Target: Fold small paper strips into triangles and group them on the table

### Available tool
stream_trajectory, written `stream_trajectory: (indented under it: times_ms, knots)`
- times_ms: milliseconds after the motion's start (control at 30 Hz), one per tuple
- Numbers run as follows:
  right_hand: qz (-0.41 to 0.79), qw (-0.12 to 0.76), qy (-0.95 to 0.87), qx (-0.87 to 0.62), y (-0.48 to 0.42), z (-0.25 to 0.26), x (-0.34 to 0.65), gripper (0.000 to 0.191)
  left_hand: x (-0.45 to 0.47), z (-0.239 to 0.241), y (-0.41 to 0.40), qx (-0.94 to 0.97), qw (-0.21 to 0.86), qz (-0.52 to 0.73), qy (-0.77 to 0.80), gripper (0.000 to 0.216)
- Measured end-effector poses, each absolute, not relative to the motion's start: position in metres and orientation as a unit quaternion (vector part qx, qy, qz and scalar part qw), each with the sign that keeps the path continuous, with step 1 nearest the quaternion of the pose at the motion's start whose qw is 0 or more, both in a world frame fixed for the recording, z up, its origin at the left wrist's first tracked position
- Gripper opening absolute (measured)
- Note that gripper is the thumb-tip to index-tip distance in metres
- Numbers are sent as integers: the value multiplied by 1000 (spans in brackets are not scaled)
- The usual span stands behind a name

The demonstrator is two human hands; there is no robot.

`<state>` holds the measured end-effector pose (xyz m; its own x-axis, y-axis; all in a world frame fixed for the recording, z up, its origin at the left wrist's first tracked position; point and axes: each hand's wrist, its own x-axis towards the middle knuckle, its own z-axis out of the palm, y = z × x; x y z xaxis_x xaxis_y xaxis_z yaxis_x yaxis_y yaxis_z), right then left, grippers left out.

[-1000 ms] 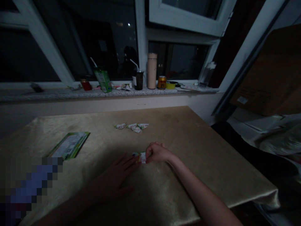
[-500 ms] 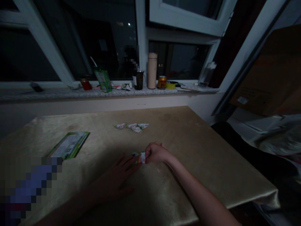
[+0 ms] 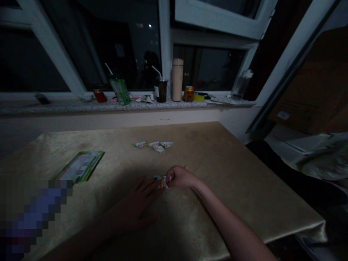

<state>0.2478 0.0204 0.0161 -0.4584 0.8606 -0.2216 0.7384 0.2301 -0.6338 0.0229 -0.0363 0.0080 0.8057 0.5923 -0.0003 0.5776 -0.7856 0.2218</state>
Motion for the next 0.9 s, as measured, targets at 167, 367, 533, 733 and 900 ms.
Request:
stream_trajectory:
  times_ms: [167,367,533,733,900]
  knots:
    - [347,94,-775,-519,19,14,247,15,22,6,-37,944,110,52,306,73]
    - [343,92,-770,-530,19,14,247,15,23,9,-12,886,177,119,412,27]
    - [355,86,-775,-516,22,11,249,16,28,13,16,855,182,69,480,22]
    - [361,71,-788,-494,26,11,253,19,33,20,31,853,200,32,482,23]
    - [360,24,-799,-480,35,15,250,19,34,19,39,855,210,18,474,24]
